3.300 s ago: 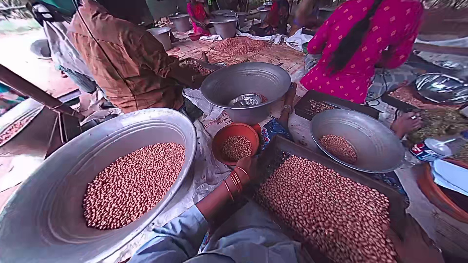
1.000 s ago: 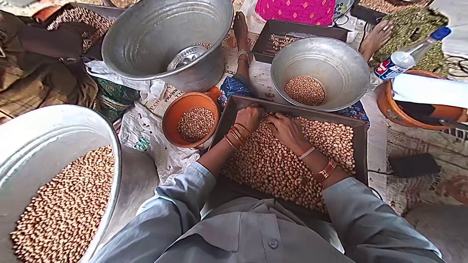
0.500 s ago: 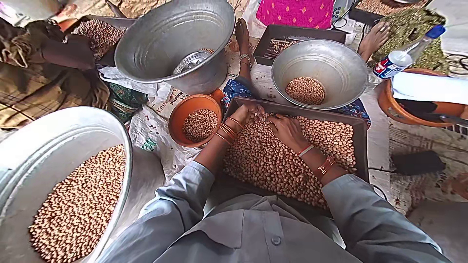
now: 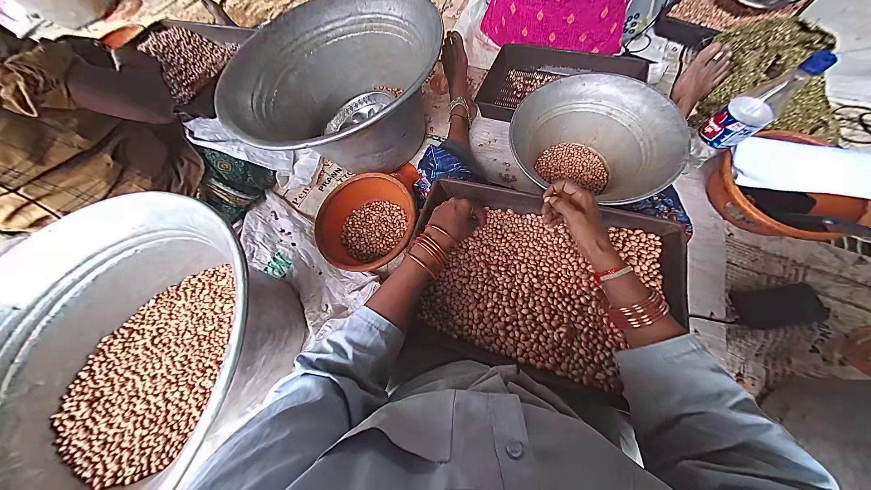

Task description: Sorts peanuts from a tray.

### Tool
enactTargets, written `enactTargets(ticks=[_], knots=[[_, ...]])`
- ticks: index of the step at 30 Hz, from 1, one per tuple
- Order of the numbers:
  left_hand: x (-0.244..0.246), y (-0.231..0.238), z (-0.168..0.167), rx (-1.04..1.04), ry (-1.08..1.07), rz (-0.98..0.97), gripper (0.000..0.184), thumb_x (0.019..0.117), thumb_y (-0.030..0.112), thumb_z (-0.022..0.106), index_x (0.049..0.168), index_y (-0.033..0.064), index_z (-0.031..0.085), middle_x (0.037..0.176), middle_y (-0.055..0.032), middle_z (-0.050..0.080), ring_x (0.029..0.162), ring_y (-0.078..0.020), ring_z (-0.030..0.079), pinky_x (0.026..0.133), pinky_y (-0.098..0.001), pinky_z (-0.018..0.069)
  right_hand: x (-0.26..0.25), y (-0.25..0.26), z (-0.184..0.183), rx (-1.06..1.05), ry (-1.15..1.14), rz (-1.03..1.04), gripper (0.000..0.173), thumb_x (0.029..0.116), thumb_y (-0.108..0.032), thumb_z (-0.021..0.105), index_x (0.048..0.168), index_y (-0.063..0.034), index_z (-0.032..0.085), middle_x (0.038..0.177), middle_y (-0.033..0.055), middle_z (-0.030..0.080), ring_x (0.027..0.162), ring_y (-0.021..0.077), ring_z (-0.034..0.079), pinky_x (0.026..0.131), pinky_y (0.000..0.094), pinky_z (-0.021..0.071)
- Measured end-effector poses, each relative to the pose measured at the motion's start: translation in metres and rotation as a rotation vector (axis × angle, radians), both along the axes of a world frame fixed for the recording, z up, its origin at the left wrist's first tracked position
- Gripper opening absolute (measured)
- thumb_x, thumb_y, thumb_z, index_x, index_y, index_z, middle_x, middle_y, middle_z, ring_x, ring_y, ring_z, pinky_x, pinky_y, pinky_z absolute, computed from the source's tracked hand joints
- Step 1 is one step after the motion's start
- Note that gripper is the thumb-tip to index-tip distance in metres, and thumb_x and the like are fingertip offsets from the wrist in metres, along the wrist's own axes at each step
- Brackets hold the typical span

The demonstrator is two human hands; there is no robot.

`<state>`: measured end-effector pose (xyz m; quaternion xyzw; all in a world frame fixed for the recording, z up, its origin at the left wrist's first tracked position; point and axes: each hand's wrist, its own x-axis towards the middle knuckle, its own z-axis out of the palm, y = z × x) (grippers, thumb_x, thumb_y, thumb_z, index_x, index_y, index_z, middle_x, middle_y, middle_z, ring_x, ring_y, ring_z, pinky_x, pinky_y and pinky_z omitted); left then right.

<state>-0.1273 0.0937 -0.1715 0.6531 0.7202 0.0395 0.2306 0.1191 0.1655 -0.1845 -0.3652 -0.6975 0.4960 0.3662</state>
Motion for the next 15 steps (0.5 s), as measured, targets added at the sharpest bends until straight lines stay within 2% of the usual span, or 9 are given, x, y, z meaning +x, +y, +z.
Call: enactTargets(ticks=[2,3,5,6,8,10,11,13,15], knots=[[0.003,0.000,0.002,-0.036,0.050,0.001,0.023,0.0974,0.018,0.066,0.117,0.0135,0.076,0.114,-0.0212,0.073,0.110,-0.0450,0.068,0.092,-0.0681,0.0514,0.009,0.004,0.007,-0.145,0.190,-0.087,0.017,0.1003,-0.005,0.039,0.105,-0.0098,0.055,0.081,-0.0050,0.063,0.060,0.0021,0.060,0.054,0.0183,0.0523],[0.003,0.001,0.002,-0.033,0.061,-0.007,0.023,0.0966,0.018,0.067,0.117,0.0139,0.076,0.114,-0.0214,0.073,0.110,-0.0451,0.068,0.091,-0.0685,0.0514,0.012,0.005,0.009,-0.159,0.205,-0.126,0.019,0.0984,-0.004,0.039,0.105,-0.0113,0.054,0.080,-0.0067,0.059,0.056,0.0001,0.053,0.050,0.0158,0.0462],[0.005,0.003,0.002,-0.019,0.062,-0.023,0.022,0.0958,0.017,0.067,0.116,0.0147,0.076,0.114,-0.0210,0.073,0.109,-0.0454,0.068,0.091,-0.0688,0.0511,0.016,0.006,0.009,-0.099,0.083,-0.171,0.015,0.0977,-0.004,0.046,0.104,-0.0109,0.058,0.074,-0.0067,0.052,0.052,-0.0007,0.043,0.047,0.0152,0.0363],[0.005,0.003,0.001,-0.012,0.060,-0.033,0.022,0.0963,0.017,0.068,0.116,0.0157,0.077,0.114,-0.0203,0.073,0.109,-0.0450,0.069,0.090,-0.0687,0.0513,0.016,0.005,0.009,-0.024,-0.047,-0.178,0.012,0.0995,-0.008,0.052,0.107,-0.0092,0.062,0.074,-0.0041,0.052,0.055,0.0020,0.042,0.050,0.0190,0.0356],[0.007,0.003,-0.001,-0.007,0.068,-0.050,0.021,0.0984,0.019,0.066,0.116,0.0172,0.077,0.114,-0.0192,0.074,0.109,-0.0442,0.069,0.090,-0.0683,0.0517,0.011,-0.001,0.010,0.171,-0.352,-0.161,0.014,0.1024,-0.017,0.061,0.110,-0.0076,0.069,0.074,0.0034,0.057,0.061,0.0128,0.047,0.060,0.0339,0.0406],[0.010,0.002,0.000,-0.021,0.097,-0.040,0.022,0.1002,0.020,0.064,0.118,0.0176,0.076,0.114,-0.0194,0.074,0.109,-0.0438,0.069,0.091,-0.0668,0.0520,0.001,-0.009,0.009,0.314,-0.600,-0.119,0.016,0.1021,-0.021,0.062,0.110,-0.0117,0.073,0.077,0.0100,0.066,0.067,0.0263,0.061,0.065,0.0487,0.0489],[0.012,0.001,0.001,-0.030,0.107,-0.028,0.022,0.1007,0.020,0.063,0.119,0.0169,0.075,0.114,-0.0202,0.073,0.110,-0.0439,0.068,0.091,-0.0664,0.0517,-0.003,-0.012,0.007,0.365,-0.682,-0.087,0.018,0.1019,-0.019,0.061,0.112,-0.0127,0.074,0.084,0.0141,0.071,0.074,0.0338,0.067,0.068,0.0561,0.0516],[0.017,0.000,0.004,-0.049,0.131,-0.012,0.024,0.1015,0.019,0.061,0.120,0.0147,0.074,0.114,-0.0217,0.073,0.111,-0.0447,0.068,0.091,-0.0658,0.0514,-0.011,-0.018,0.002,0.480,-0.762,-0.036,0.018,0.1006,-0.014,0.060,0.113,-0.0125,0.074,0.092,0.0183,0.074,0.083,0.0416,0.072,0.068,0.0610,0.0523],[0.020,0.000,0.005,-0.056,0.152,-0.016,0.025,0.1017,0.017,0.058,0.121,0.0111,0.073,0.115,-0.0234,0.072,0.111,-0.0461,0.068,0.091,-0.0663,0.0511,-0.016,-0.020,-0.006,0.554,-0.804,0.001,0.019,0.0997,-0.014,0.061,0.114,-0.0123,0.074,0.095,0.0195,0.073,0.083,0.0422,0.072,0.066,0.0589,0.0528]])
